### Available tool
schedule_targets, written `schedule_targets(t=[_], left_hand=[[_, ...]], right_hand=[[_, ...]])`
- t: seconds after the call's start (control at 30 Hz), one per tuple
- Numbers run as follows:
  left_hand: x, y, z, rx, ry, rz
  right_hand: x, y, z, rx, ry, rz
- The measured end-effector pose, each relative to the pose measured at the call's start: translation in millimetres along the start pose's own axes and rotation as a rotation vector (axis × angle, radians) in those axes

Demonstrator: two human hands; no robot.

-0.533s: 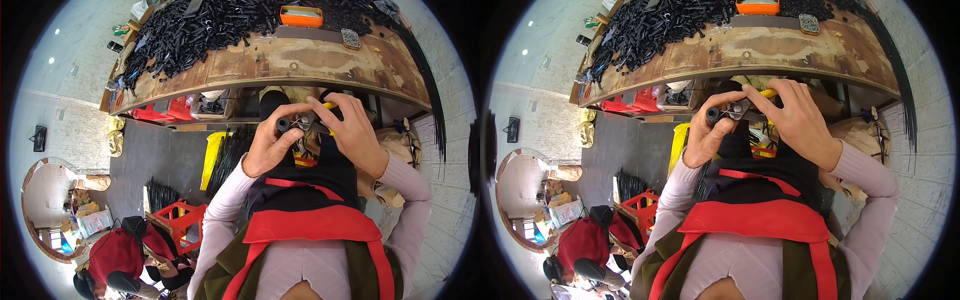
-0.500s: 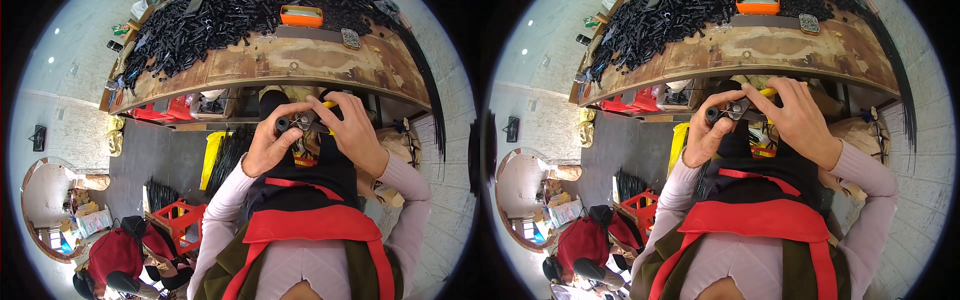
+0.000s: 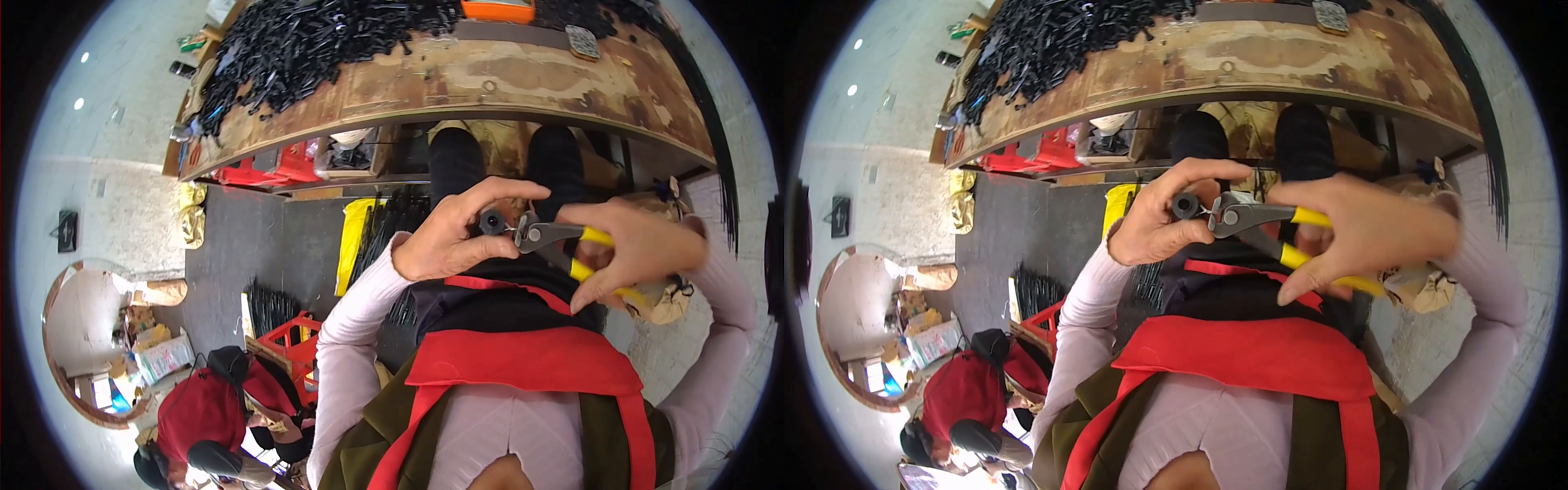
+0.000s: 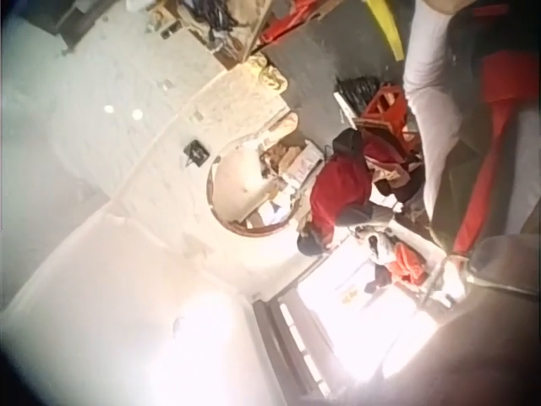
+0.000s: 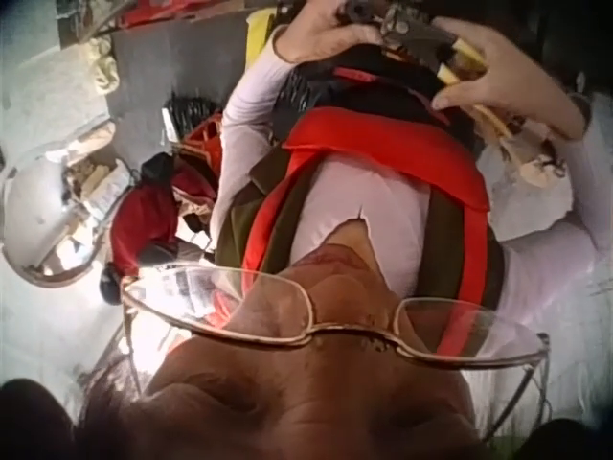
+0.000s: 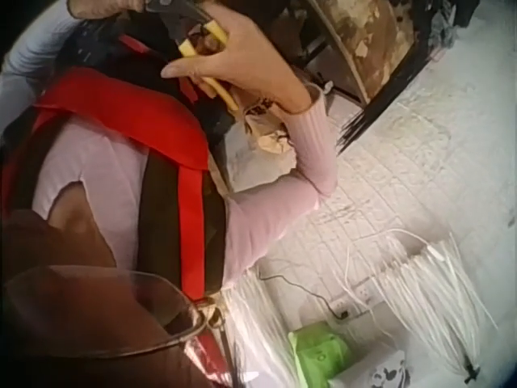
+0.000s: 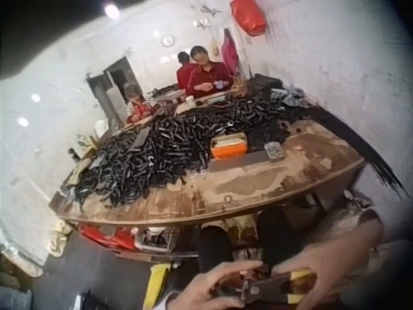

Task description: Assembling small plastic components and metal pins onto wiring harnesses at a production workbench.

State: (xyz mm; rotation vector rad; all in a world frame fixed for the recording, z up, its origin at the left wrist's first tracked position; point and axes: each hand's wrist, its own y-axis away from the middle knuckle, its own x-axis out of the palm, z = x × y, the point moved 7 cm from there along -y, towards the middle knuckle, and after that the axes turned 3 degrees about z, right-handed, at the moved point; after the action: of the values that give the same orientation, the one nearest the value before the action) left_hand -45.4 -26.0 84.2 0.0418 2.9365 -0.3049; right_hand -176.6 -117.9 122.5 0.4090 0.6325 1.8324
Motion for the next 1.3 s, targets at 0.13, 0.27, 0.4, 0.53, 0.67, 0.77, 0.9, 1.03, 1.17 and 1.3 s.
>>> schedule_targets(t=[0.13, 0.27, 0.4, 0.53, 0.67, 0.77, 0.9, 1.03, 1.17, 1.3], left_hand=[[11, -13, 22, -0.103, 0.143, 0.033], [0, -29, 15, -0.099, 0.183, -0.127], [-2, -27, 26, -0.158, 0.092, 0.004], [17, -31, 30, -0.102, 0.163, 0.157], [11, -46, 25, -0.087, 0.13, -0.033], [8, -48, 28, -0.097, 0.15, -0.078], [25, -44, 35, -0.126, 0.131, 0.122], [27, -54, 39, -0.162, 0.172, -0.026], [26, -64, 40, -0.241, 0.184, -0.085], [37, -70, 42, -0.186, 0.106, 0.113]], right_hand=[[-7, -7, -43, -0.18, 0.209, -0.428], [-30, 22, -11, -0.584, 0.884, -1.014], [-41, 17, -22, -0.337, 0.541, -0.556], [-14, 8, -56, 0.024, -0.149, -0.048], [-34, 31, -25, -0.578, 0.949, -0.985], [-40, 43, -18, -0.547, 1.196, -0.978], [-47, 24, -55, -0.237, 0.339, -0.447], [-49, 36, -55, -0.483, 0.631, -0.802], [-52, 48, -58, -0.536, 0.991, -1.039], [-65, 32, -84, -0.232, 0.163, -0.34]])
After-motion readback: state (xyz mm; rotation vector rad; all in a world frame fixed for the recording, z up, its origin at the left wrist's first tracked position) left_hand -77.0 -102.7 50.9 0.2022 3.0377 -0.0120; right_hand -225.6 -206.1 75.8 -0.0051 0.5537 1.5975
